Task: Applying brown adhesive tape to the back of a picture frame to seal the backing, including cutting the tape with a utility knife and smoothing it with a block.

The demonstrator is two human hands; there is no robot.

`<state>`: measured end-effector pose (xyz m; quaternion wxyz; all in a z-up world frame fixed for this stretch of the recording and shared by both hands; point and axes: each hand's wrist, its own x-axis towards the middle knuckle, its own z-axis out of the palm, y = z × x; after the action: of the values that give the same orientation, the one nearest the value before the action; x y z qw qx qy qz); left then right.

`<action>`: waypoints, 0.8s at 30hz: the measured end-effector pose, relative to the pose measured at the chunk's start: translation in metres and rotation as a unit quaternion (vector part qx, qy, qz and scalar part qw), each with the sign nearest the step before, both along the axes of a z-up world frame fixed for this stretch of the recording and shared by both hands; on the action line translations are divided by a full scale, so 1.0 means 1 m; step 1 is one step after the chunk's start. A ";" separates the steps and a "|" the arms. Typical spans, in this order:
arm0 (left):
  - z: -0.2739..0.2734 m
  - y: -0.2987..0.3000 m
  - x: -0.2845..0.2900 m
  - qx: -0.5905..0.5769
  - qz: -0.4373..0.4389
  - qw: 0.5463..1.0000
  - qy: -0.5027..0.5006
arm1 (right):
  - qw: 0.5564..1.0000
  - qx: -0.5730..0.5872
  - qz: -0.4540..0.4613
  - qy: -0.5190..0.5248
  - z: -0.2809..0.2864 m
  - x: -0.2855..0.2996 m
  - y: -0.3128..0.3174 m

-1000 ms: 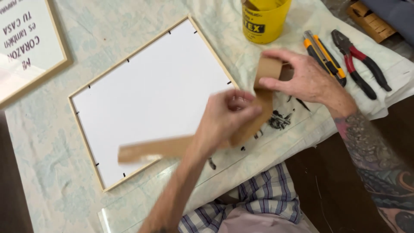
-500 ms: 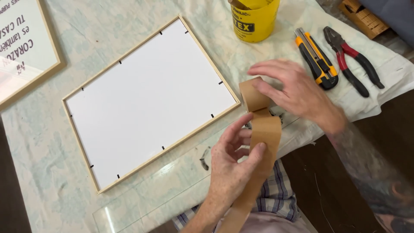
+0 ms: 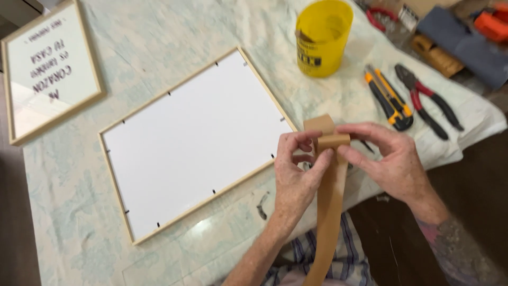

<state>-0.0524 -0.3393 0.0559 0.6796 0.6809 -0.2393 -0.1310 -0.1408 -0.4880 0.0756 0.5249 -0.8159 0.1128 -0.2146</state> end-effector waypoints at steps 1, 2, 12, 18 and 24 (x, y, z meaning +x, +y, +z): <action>0.002 -0.004 0.007 -0.008 0.002 1.000 -0.007 | 1.000 -0.008 0.002 -0.007 0.004 0.005 -0.001; 0.002 -0.003 0.008 0.012 -0.012 1.000 0.006 | 1.000 -0.002 -0.022 0.019 0.005 0.004 0.002; -0.029 -0.019 0.021 -0.012 -0.018 0.998 0.054 | 0.993 0.105 -0.059 -0.005 -0.013 0.012 -0.002; -0.026 -0.028 0.023 -0.032 -0.019 0.996 0.083 | 0.993 0.108 -0.057 0.003 -0.019 0.017 -0.009; -0.012 -0.024 0.029 -0.024 -0.034 0.992 0.122 | 0.992 0.117 -0.053 0.007 -0.016 0.018 -0.011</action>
<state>-0.0231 -0.3635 0.0435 0.7151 0.6350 -0.1803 -0.2302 -0.1230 -0.4991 0.0594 0.6038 -0.7431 0.1840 -0.2223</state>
